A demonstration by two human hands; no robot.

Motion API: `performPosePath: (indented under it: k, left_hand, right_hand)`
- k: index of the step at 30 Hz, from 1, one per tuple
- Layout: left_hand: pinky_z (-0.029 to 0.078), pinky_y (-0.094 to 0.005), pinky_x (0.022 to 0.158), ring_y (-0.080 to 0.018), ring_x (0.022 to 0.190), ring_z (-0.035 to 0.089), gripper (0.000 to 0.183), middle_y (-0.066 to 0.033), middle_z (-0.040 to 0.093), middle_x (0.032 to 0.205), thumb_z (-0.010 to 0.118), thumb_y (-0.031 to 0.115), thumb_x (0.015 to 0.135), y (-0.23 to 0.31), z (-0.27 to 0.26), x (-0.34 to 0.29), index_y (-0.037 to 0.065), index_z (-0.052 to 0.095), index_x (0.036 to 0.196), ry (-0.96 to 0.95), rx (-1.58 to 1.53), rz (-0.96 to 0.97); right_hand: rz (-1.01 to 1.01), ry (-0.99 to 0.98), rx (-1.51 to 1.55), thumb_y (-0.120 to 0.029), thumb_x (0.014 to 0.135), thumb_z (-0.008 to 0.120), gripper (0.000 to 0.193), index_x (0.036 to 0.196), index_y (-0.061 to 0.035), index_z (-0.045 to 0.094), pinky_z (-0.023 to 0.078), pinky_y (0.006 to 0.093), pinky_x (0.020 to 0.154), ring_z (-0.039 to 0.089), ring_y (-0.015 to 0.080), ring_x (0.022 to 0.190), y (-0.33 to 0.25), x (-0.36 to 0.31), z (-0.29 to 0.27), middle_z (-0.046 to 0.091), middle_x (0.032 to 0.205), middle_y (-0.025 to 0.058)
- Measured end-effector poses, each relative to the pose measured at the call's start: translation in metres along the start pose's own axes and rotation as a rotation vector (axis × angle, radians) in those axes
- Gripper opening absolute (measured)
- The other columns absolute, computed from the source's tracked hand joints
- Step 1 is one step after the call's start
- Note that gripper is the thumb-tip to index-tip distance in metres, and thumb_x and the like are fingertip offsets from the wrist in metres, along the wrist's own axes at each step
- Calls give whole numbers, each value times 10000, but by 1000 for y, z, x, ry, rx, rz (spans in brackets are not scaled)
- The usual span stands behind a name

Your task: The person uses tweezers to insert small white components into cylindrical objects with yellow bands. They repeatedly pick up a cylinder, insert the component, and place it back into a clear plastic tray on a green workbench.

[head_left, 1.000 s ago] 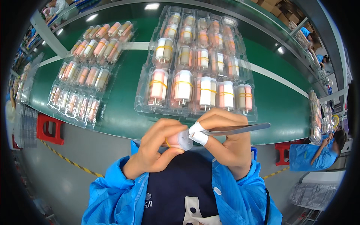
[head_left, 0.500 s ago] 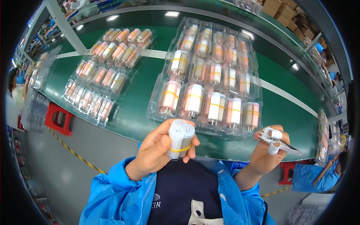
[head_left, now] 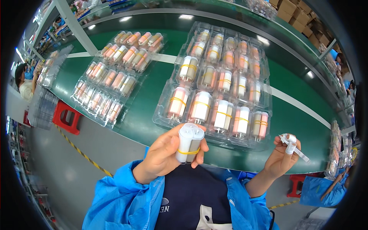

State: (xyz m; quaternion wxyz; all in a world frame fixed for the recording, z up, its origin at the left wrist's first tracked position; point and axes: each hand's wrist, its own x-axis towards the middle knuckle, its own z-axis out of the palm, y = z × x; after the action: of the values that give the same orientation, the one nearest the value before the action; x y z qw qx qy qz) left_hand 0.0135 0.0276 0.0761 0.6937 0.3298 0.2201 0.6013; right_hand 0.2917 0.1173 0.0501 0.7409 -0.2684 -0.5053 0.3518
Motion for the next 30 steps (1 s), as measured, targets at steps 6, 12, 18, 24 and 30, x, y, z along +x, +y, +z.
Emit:
performPosePath:
  k: [6, 12, 18, 24, 30]
  left_hand:
    - [495, -343, 673, -246, 785, 603, 638, -210, 567, 1053, 415, 455, 964, -3, -3, -2, -50, 337, 1346, -38, -73, -23]
    - [499, -347, 693, -244, 795, 609, 609, -229, 571, 1044, 534, 418, 918, -1, 3, -5, -50, 383, 1278, 23, 140, 78]
    - [498, -335, 811, -230, 993, 578, 491, -216, 545, 1129, 720, 142, 792, -8, 3, -5, -7, 452, 1175, 73, 583, 369]
    - [497, -359, 890, -234, 1091, 541, 438, -218, 502, 1194, 674, 67, 809, -9, 0, -5, -1, 446, 1178, -2, 608, 374]
    - [492, -393, 927, -240, 1116, 522, 444, -220, 477, 1216, 660, 49, 814, -11, -3, -3, 2, 428, 1190, -11, 614, 388]
  right_hand:
    - [27, -17, 19, -112, 913, 532, 212, 1011, 74, 564, 539, 324, 678, 622, 221, 793, 4, -3, -4, 572, 940, 163]
    - [57, 0, 5, -102, 908, 541, 206, 1008, 75, 575, 542, 325, 678, 624, 220, 790, 6, -4, -9, 585, 956, 167]
    - [83, 52, 1, -72, 903, 545, 191, 1012, 80, 582, 542, 311, 669, 631, 218, 781, 9, -6, -16, 603, 947, 165]
    - [83, 8, 1, -69, 917, 541, 196, 1061, 61, 571, 530, 296, 700, 646, 219, 804, 9, -7, -21, 635, 965, 150]
    - [103, 7, -6, -47, 908, 541, 205, 1078, 65, 566, 536, 294, 717, 653, 227, 821, 11, -9, -24, 635, 979, 155]
